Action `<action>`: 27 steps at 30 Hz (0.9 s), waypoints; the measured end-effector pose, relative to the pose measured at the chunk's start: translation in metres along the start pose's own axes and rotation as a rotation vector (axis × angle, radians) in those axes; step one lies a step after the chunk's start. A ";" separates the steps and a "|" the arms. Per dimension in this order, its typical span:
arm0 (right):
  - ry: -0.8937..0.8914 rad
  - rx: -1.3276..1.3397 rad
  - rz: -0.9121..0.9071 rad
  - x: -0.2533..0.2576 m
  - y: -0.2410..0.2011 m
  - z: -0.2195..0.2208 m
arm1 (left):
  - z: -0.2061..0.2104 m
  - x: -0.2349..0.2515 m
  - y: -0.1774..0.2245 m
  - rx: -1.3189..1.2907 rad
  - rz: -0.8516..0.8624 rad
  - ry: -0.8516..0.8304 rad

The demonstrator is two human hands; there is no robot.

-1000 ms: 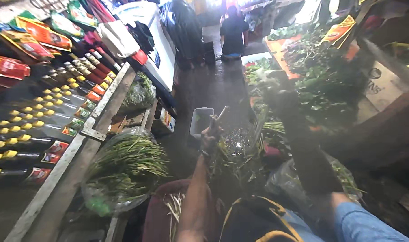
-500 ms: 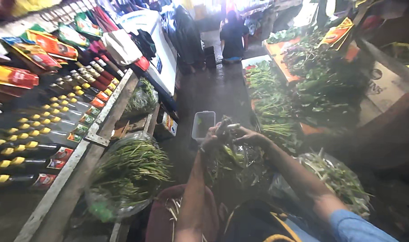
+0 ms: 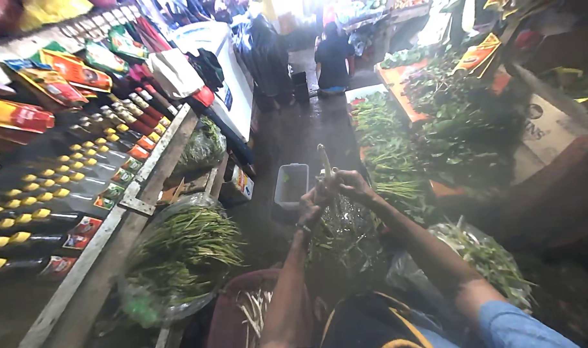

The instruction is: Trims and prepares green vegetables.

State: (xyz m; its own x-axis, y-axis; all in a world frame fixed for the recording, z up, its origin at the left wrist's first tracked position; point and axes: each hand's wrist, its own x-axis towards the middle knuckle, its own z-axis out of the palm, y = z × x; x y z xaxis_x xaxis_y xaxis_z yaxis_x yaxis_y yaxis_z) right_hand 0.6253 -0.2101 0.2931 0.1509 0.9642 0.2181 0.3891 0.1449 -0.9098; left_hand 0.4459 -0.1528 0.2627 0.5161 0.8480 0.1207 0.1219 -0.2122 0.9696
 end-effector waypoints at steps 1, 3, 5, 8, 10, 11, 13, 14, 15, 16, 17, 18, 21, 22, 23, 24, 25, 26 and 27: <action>0.029 -0.015 0.003 0.000 0.001 0.002 | 0.002 0.002 0.000 0.026 -0.006 0.011; 0.056 -0.043 0.020 0.001 0.001 0.006 | 0.004 0.004 0.000 0.063 -0.005 0.023; 0.000 -0.049 0.086 0.001 -0.001 0.005 | 0.004 0.006 -0.003 0.063 -0.005 0.020; -0.107 0.035 0.112 0.005 -0.001 0.002 | 0.001 0.005 -0.011 0.044 0.037 -0.010; -0.169 0.054 0.027 0.003 -0.002 -0.001 | 0.001 0.001 -0.010 0.003 0.048 -0.031; -0.170 0.045 -0.011 0.002 -0.003 -0.002 | 0.001 0.000 -0.008 -0.024 0.047 -0.041; -0.165 -0.005 -0.015 0.001 -0.007 -0.003 | 0.002 -0.002 -0.005 -0.093 0.030 -0.061; -0.177 -0.035 -0.011 0.002 -0.008 -0.006 | 0.001 -0.002 -0.005 -0.132 0.012 -0.075; -0.187 -0.075 -0.026 0.001 -0.009 -0.009 | -0.001 -0.002 -0.006 -0.163 -0.006 -0.095; -0.182 -0.131 -0.061 0.001 -0.011 -0.014 | -0.003 -0.001 -0.007 -0.187 -0.025 -0.117; -0.154 -0.208 -0.112 0.003 -0.009 -0.019 | -0.005 -0.001 -0.008 -0.207 -0.042 -0.138; -0.126 -0.318 -0.163 0.006 -0.008 -0.025 | -0.006 -0.001 -0.009 -0.225 -0.057 -0.160; -0.016 -0.727 -0.369 0.021 -0.015 -0.044 | -0.007 -0.003 -0.010 -0.196 -0.076 -0.223; 0.032 -0.836 -0.480 0.027 -0.021 -0.050 | -0.007 -0.003 -0.011 -0.189 -0.075 -0.242; 0.054 -0.904 -0.574 0.033 -0.030 -0.057 | -0.006 -0.004 -0.013 -0.191 -0.068 -0.253; 0.065 -0.946 -0.649 0.038 -0.040 -0.064 | -0.005 -0.004 -0.013 -0.196 -0.061 -0.258; 0.095 -0.984 -0.731 0.045 -0.049 -0.071 | -0.005 -0.005 -0.014 -0.206 -0.058 -0.262; 0.121 -1.023 -0.787 0.052 -0.058 -0.078 | -0.005 -0.005 -0.015 -0.215 -0.058 -0.265; 0.140 -1.058 -0.794 0.057 -0.068 -0.087 | -0.005 -0.006 -0.017 -0.221 -0.058 -0.270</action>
State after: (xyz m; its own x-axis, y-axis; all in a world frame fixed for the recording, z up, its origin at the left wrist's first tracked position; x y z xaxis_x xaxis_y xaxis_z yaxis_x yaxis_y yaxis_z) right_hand 0.6863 -0.1842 0.3975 -0.3777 0.6587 0.6507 0.9192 0.3511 0.1782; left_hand 0.4369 -0.1516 0.2463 0.7231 0.6900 0.0320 -0.0133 -0.0324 0.9994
